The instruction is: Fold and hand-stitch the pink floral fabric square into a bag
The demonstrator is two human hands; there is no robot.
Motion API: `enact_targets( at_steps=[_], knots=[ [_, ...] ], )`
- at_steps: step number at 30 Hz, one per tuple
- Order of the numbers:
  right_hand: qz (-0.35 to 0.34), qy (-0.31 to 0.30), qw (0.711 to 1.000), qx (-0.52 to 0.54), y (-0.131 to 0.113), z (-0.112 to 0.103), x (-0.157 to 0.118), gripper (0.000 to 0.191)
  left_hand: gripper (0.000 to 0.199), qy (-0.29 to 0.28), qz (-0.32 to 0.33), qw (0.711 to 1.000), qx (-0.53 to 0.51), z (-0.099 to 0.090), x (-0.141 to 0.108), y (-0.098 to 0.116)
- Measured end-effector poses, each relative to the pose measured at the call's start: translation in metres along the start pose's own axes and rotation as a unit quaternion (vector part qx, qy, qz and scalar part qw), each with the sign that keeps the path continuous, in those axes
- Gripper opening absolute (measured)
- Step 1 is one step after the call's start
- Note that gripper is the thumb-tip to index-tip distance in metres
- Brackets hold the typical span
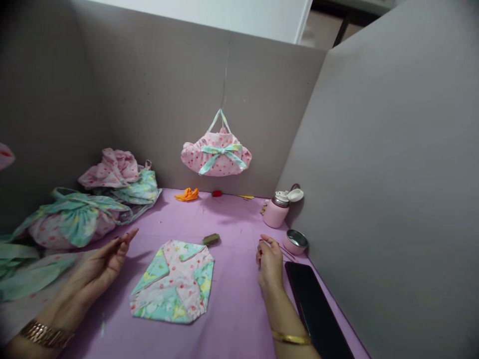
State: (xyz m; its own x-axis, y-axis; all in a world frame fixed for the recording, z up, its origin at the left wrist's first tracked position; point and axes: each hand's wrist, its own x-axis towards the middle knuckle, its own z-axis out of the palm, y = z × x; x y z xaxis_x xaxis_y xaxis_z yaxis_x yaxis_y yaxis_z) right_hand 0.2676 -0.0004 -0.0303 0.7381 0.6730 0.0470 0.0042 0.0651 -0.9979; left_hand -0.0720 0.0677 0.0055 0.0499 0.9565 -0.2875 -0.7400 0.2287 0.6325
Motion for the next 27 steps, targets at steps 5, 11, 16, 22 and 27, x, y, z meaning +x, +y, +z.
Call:
enact_targets(
  at_steps=[5,11,16,22,27],
  knots=[
    [-0.055,-0.088,0.979,-0.178,0.0,-0.01,0.0,0.02,0.042,0.01,-0.016,0.998,-0.068,0.003,-0.005,0.005],
    [-0.206,-0.151,0.905,-0.34,-0.019,0.019,-0.005,0.029,0.042,0.04,-0.008,0.994,-0.102,0.013,-0.015,0.005],
    [-0.268,-0.285,0.832,-0.393,-0.019,0.092,-0.02,0.048,0.044,0.008,-0.01,0.996,-0.083,0.023,-0.029,0.009],
    [-0.23,-0.267,0.839,-0.415,-0.018,0.134,0.003,0.024,0.044,-0.067,-0.022,0.993,-0.094,0.021,-0.031,0.011],
    [-0.203,-0.199,0.888,-0.361,-0.034,0.115,0.005,0.033,0.015,-0.097,-0.01,0.995,-0.035,0.01,-0.024,0.006]
  ],
)
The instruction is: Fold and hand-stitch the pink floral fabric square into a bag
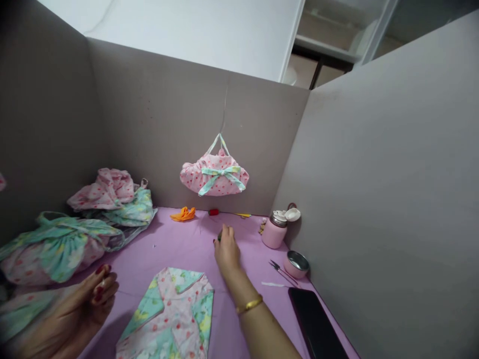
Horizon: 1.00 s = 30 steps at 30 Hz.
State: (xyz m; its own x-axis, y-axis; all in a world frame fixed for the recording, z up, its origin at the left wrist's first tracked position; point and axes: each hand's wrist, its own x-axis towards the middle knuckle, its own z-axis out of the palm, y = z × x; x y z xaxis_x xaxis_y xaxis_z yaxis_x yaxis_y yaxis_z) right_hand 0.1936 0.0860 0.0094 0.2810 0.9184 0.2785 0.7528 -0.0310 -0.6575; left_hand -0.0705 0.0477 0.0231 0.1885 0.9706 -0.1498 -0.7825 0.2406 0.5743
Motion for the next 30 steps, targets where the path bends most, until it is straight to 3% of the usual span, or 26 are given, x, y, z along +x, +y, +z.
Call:
enact_targets(
  at_steps=[3,5,7,9,11,15,20,25,28,30],
  knots=[
    [-0.049,-0.095,0.991,0.078,-0.015,0.004,-0.038,0.026,0.014,0.028,0.023,0.999,0.04,0.004,-0.003,-0.004],
    [-0.087,-0.176,0.971,0.139,-0.03,0.012,-0.068,0.025,0.016,0.023,0.039,0.996,0.072,0.01,-0.006,-0.006],
    [-0.09,-0.298,0.908,0.282,-0.042,0.018,-0.092,0.031,0.018,0.003,0.057,0.993,0.105,0.013,-0.008,-0.007],
    [-0.076,-0.36,0.856,0.362,-0.051,0.02,-0.104,0.033,0.019,-0.01,0.078,0.986,0.147,0.014,-0.009,-0.008],
    [-0.064,-0.346,0.85,0.392,-0.054,0.016,-0.106,0.028,0.019,-0.013,0.102,0.976,0.194,0.011,-0.007,-0.008],
    [-0.052,-0.281,0.876,0.389,-0.049,-0.001,-0.093,0.031,0.02,0.03,0.15,0.957,0.245,0.002,0.001,-0.008],
    [-0.02,-0.246,0.898,0.363,-0.037,-0.021,-0.076,0.032,0.02,0.085,0.179,0.96,0.198,-0.006,0.008,-0.006],
    [-0.031,-0.233,0.918,0.32,-0.03,-0.029,-0.07,0.026,0.015,0.077,0.163,0.968,0.175,-0.008,0.012,-0.003],
    [-0.044,-0.228,0.931,0.28,-0.026,-0.026,-0.068,0.022,0.018,0.066,0.141,0.976,0.155,-0.007,0.013,0.0],
    [-0.041,-0.223,0.938,0.262,-0.022,-0.02,-0.067,0.02,0.016,0.09,0.115,0.979,0.144,-0.004,0.009,0.001]
  ],
)
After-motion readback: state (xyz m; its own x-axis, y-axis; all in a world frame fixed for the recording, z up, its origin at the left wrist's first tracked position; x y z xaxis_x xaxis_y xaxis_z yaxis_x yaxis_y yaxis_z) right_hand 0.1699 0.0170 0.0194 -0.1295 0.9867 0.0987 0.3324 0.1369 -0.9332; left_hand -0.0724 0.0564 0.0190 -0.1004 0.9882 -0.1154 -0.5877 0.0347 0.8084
